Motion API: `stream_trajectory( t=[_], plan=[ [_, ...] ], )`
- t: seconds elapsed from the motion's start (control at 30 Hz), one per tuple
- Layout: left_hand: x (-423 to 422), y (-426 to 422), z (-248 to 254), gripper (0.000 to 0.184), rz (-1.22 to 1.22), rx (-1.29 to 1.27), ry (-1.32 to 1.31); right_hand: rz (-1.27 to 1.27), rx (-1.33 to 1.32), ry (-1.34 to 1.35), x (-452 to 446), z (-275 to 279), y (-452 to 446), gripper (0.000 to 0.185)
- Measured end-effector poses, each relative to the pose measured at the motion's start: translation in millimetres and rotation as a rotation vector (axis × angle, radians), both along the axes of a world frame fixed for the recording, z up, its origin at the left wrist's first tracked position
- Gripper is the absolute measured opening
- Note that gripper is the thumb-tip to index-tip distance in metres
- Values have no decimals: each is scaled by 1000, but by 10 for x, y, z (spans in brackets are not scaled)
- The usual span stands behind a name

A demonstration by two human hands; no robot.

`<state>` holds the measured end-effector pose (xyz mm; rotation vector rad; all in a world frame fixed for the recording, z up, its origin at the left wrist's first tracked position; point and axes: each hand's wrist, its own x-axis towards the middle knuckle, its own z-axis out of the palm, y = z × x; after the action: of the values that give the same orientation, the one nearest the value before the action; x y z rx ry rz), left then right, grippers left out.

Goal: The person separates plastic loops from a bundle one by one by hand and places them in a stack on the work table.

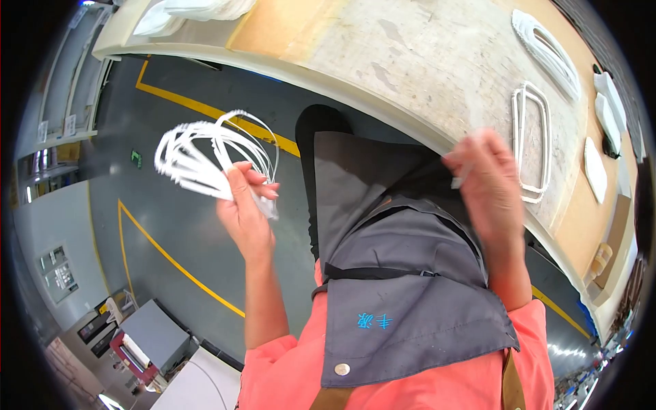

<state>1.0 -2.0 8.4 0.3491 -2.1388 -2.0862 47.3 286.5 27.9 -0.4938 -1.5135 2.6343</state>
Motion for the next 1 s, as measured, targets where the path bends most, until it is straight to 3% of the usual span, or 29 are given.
stream_trajectory(
  t=[0.03, 0.13, 0.43, 0.53, 0.77, 1.0],
  plan=[
    [-9, 74, -9, 31, 36, 187, -86, 81, 13, -143, -9, 1, -130, 13],
    [49, 323, -118, 30, -41, 609, -294, 223, -128, -187, -15, -306, -392, 19],
    [305, 701, -166, 25, -325, 827, -535, 344, -94, -236, 47, -407, -505, 18],
    [330, 779, -125, 27, -305, 703, -544, 361, -38, -212, 64, -399, -531, 19],
    [330, 786, -147, 31, -374, 721, -502, 355, -28, -186, 82, -379, -576, 18],
    [336, 838, -143, 24, -323, 676, -503, 391, 144, -194, 109, -392, -581, 18]
  ],
)
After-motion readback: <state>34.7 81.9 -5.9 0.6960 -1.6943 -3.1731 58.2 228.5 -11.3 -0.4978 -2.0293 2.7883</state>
